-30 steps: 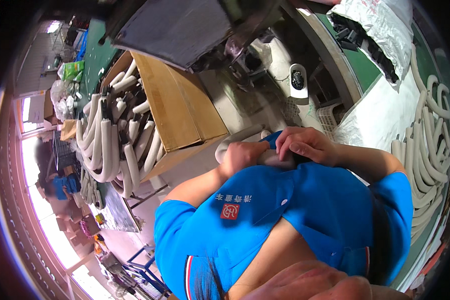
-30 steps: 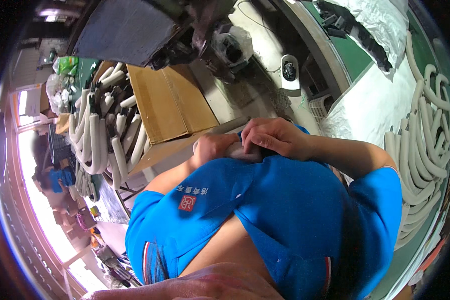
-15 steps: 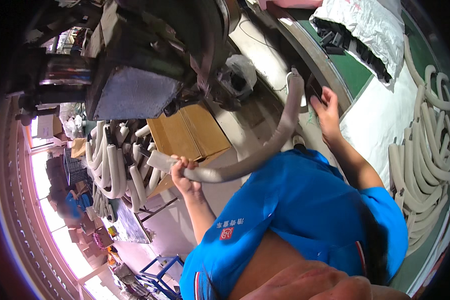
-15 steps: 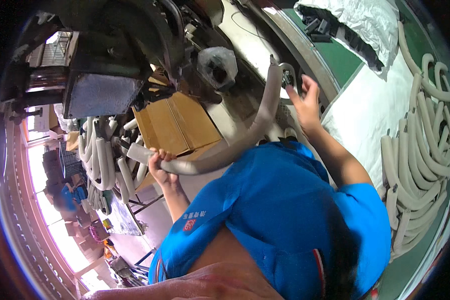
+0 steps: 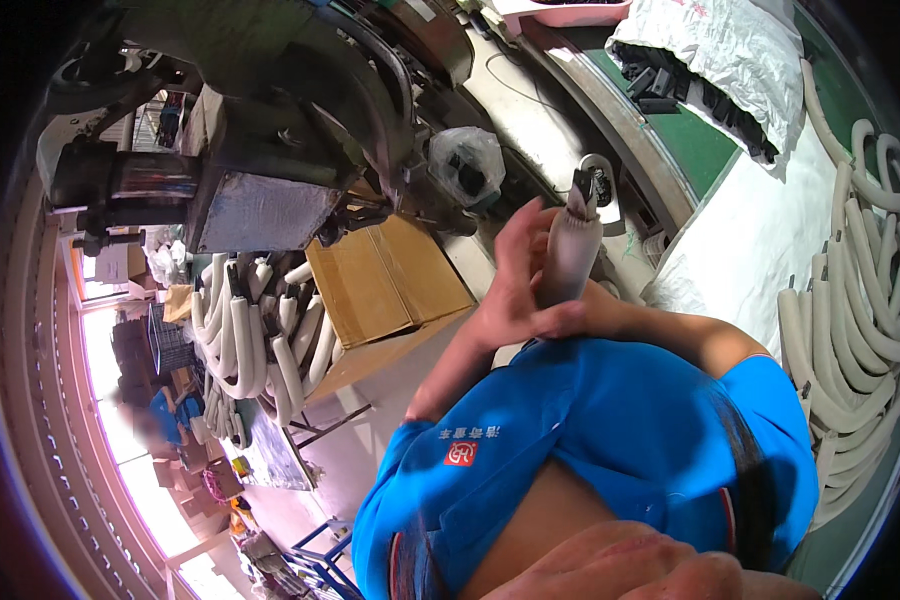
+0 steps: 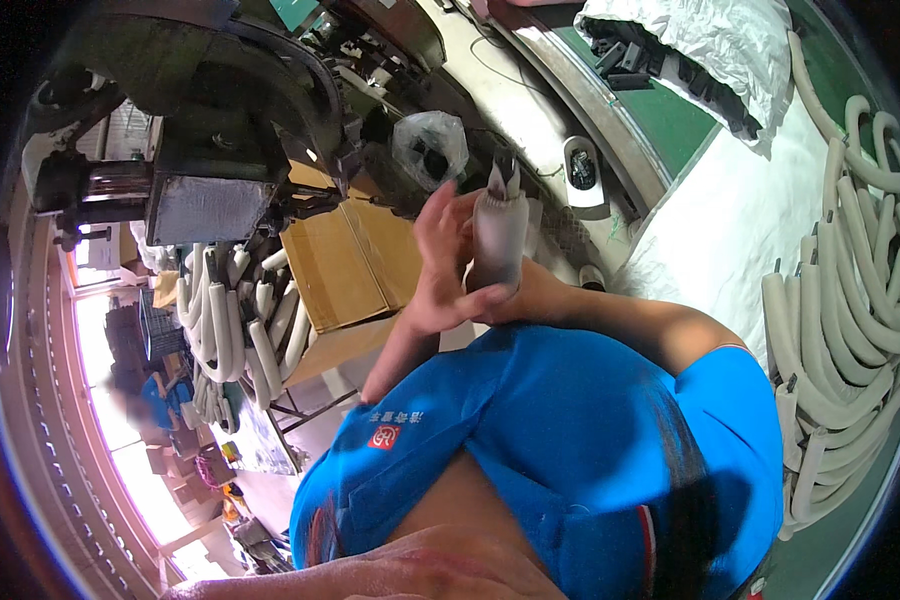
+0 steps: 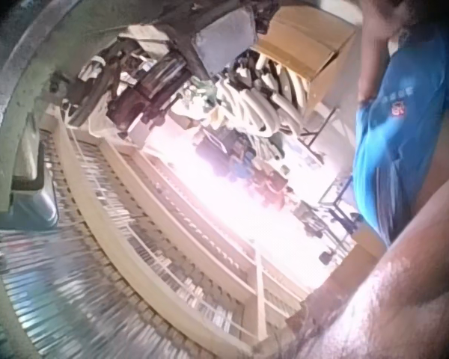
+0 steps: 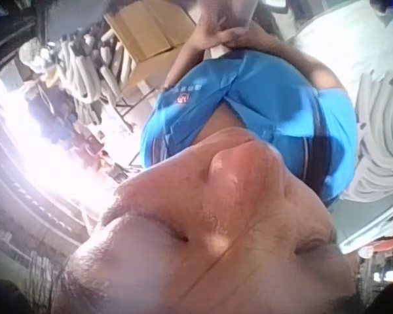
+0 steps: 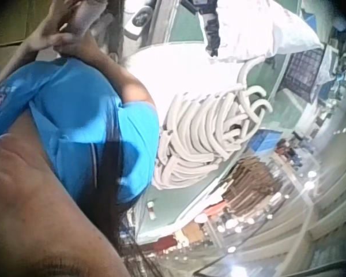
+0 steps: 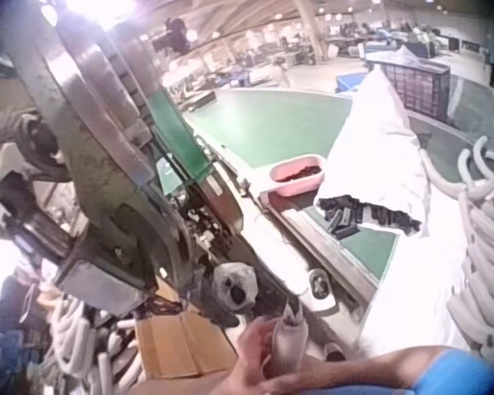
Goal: The person repeatedly picks up a gray foam tube and a black plastic clip, inserts the clip into the tube end, and places the assembled unit into a cardboard bin. The process is repeated multiple times in a consistent sequence.
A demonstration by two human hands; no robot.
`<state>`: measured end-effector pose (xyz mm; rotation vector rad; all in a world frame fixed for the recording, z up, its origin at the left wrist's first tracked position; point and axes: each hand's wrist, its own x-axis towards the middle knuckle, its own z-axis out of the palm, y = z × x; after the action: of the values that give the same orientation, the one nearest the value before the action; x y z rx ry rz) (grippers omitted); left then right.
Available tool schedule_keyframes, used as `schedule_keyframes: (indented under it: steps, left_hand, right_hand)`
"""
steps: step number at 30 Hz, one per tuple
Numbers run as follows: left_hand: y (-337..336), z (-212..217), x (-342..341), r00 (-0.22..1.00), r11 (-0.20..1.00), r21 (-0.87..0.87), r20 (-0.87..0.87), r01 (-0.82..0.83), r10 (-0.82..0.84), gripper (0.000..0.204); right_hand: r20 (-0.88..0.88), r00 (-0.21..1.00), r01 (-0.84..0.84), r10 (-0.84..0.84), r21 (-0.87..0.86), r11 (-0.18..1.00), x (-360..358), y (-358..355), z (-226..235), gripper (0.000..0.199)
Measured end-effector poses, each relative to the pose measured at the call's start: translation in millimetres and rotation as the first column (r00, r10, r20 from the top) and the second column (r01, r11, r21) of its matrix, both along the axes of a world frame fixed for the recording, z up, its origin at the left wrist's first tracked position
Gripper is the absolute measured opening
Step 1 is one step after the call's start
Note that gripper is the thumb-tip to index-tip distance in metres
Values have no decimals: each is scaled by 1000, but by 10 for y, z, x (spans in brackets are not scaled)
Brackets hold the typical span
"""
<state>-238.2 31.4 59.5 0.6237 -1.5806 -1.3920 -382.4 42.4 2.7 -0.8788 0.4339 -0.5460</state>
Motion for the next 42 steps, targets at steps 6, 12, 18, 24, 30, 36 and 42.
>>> schedule_keyframes:
  steps: [6, 12, 18, 24, 30, 36, 42]
  left_hand:
    - [-34, -52, -204, 975, 996, -93, 219, -2, 23, 79]
    - [12, 31, -211, 977, 996, 11, 195, -84, 80, 69]
    - [-6, 83, -65, 998, 993, 116, 57, -36, 30, 75]
    - [-81, 148, 46, 995, 994, 103, 94, -26, 16, 89]
    - [-99, 304, -11, 996, 992, 100, 43, 76, -81, 91]
    - [-93, 48, 2, 997, 998, 36, 63, 46, -49, 78]
    - [-3, -43, 406, 956, 952, 205, 236, -226, 176, 59]
  right_hand:
    - [-206, 963, 115, -175, -273, 955, -67, 157, -93, 100]
    - [25, 974, 227, -227, -205, 952, -202, 81, 61, 88]
    - [240, 795, 516, -557, -750, 415, -437, -110, 504, 69]
    - [278, 718, 426, -638, -901, 85, -219, -117, 617, 60]
    - [283, 668, 625, -689, -715, 312, -21, -186, 553, 37]
    - [68, 874, 420, -480, -604, 678, -142, -384, 671, 29]
    - [-175, 785, 475, -594, -444, 759, -660, -1223, -80, 25]
